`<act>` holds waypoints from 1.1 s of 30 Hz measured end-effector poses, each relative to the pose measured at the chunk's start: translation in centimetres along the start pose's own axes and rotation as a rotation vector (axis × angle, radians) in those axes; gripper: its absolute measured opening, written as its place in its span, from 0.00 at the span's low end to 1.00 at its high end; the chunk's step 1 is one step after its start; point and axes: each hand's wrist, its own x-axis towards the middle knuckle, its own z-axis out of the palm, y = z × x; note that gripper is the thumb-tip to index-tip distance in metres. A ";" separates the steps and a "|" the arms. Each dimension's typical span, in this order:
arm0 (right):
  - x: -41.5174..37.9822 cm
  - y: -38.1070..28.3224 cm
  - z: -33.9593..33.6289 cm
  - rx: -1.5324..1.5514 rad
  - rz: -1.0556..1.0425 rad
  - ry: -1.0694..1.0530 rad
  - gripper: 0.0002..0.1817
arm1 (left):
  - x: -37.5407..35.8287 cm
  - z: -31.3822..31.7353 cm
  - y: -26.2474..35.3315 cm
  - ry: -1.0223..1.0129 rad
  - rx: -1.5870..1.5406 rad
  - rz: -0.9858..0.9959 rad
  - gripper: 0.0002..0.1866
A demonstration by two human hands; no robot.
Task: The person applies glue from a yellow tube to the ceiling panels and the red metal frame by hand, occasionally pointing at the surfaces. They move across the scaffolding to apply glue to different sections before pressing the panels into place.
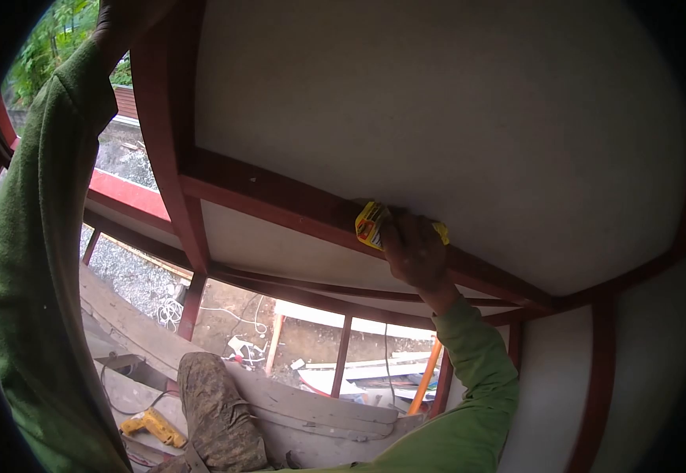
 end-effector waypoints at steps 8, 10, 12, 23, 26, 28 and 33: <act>-0.8 0.9 0.0 -0.004 0.032 -0.061 0.18 | -0.3 -0.5 0.8 -0.032 0.153 -0.044 0.15; -1.5 0.8 -0.8 0.000 0.063 -0.102 0.22 | -0.4 0.3 -0.1 -0.011 0.147 -0.051 0.16; -2.8 0.2 -2.6 -0.112 0.401 -0.242 0.26 | -0.9 0.8 -0.4 0.008 0.135 -0.059 0.16; -6.9 -9.1 4.0 1.839 1.147 0.525 0.24 | -5.8 3.0 -4.4 -0.114 0.103 -0.393 0.37; -7.8 -13.7 9.6 1.606 1.206 0.603 0.23 | -6.6 1.8 -9.3 -0.452 0.344 -0.480 0.28; -6.2 -16.4 10.8 1.171 1.110 0.573 0.30 | -6.6 1.6 -8.2 -0.549 0.321 -0.504 0.31; 0.9 -20.1 10.4 1.649 1.205 0.877 0.23 | -8.0 -1.2 0.7 -0.954 0.325 -0.697 0.47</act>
